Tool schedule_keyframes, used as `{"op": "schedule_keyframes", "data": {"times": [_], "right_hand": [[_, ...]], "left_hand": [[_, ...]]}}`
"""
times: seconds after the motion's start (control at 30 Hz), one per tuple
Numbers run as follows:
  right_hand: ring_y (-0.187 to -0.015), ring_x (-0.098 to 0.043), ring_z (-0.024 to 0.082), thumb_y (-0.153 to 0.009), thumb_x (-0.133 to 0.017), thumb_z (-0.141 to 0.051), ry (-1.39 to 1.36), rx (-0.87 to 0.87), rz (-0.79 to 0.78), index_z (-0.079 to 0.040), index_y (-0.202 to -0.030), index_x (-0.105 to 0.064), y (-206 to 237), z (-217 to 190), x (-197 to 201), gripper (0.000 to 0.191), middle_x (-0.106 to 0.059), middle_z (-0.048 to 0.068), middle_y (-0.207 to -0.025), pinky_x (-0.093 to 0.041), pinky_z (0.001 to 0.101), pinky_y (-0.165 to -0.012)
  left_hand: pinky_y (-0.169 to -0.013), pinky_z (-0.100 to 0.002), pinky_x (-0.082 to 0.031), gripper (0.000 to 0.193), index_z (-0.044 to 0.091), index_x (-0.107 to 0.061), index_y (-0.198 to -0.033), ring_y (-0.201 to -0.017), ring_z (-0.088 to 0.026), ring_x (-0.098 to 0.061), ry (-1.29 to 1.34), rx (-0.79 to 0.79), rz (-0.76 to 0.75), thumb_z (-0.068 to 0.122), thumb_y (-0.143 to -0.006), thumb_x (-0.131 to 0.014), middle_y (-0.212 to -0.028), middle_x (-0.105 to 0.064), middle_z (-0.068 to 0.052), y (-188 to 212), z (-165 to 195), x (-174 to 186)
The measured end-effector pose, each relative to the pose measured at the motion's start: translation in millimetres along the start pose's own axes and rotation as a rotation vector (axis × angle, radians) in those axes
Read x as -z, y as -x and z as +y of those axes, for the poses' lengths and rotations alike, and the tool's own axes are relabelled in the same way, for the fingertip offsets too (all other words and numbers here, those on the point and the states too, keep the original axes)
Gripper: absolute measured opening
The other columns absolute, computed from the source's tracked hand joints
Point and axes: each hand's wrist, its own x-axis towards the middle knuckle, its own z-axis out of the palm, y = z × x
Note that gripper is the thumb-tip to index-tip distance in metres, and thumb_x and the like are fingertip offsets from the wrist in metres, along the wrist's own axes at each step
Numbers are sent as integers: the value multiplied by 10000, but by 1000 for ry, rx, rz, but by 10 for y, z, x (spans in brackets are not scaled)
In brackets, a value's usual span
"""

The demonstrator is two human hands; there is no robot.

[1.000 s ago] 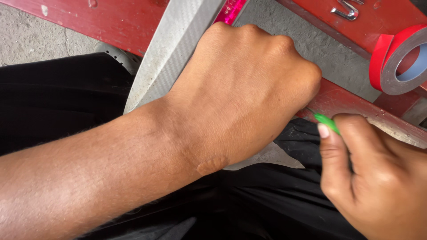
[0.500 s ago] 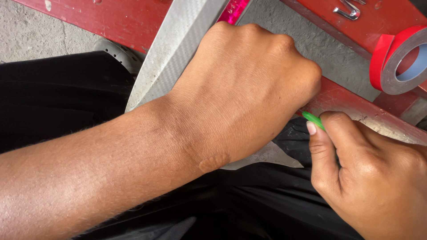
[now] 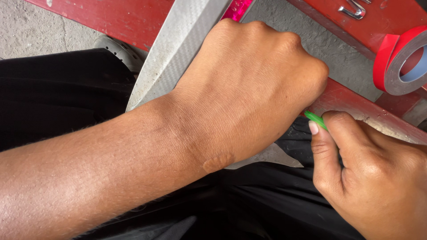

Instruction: The person sits on the ground and cuts small pieces of red adhesive tape with a green utility knife, then presses the cut tape pieces onto a small metal clip, working on their lap. They continue cutting and fitting tape pieces onto the clip throughout the episode.

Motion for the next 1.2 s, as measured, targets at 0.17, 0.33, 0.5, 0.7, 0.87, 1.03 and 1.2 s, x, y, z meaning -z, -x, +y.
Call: {"op": "schedule_keyframes", "data": {"times": [0.17,0.33,0.5,0.7,0.87,1.03,1.2], "right_hand": [[-471,-551,231,-934,-774,-83,3,11,2,-33,-847,-674,1,-4,-6,142,-613,91,-598,-416,377,-470],[-450,-544,228,-897,-754,-119,59,-4,-45,-46,-801,-660,-8,-27,-25,152,-597,83,-565,-414,373,-457],[-423,-545,225,-891,-769,-138,128,-21,-70,-62,-772,-665,-2,-60,-54,176,-594,70,-530,-417,373,-436],[-426,-550,195,-916,-731,-203,213,-55,-102,-90,-798,-666,17,-61,-65,175,-603,40,-544,-419,356,-431],[-453,-567,220,-932,-732,-194,176,-61,-101,-85,-826,-672,67,-30,-38,164,-614,53,-569,-423,381,-449],[-410,-497,209,-941,-674,-110,-184,-245,-81,-32,-914,-686,184,179,169,83,-556,95,-552,-387,386,-453],[-449,-490,174,-965,-629,-154,-511,-452,-119,-67,-1000,-686,159,517,473,110,-531,34,-588,-384,348,-437]], "left_hand": [[-464,-404,-527,98,131,-695,-643,-623,-281,-721,-6,-3,24,190,-672,-767,-673,-700,-142,15,3,-29],[-447,-396,-522,86,132,-694,-641,-615,-277,-721,-24,-11,11,181,-653,-764,-669,-698,-137,33,-4,-57],[-422,-383,-504,97,134,-685,-628,-591,-265,-711,-32,-15,13,174,-640,-773,-639,-687,-131,30,-5,-68],[-398,-370,-474,114,112,-657,-594,-553,-252,-691,-52,-16,-31,134,-624,-765,-605,-668,-129,1,-9,-78],[-410,-378,-489,107,118,-663,-597,-573,-264,-700,-40,-21,8,141,-632,-760,-619,-672,-127,13,4,-58],[-461,-414,-525,87,139,-688,-636,-629,-291,-714,-16,-8,-16,183,-672,-753,-675,-689,-117,-50,107,72],[-509,-438,-513,97,119,-715,-696,-707,-276,-692,213,-47,70,172,-739,-784,-800,-669,-34,-220,267,312]]}}
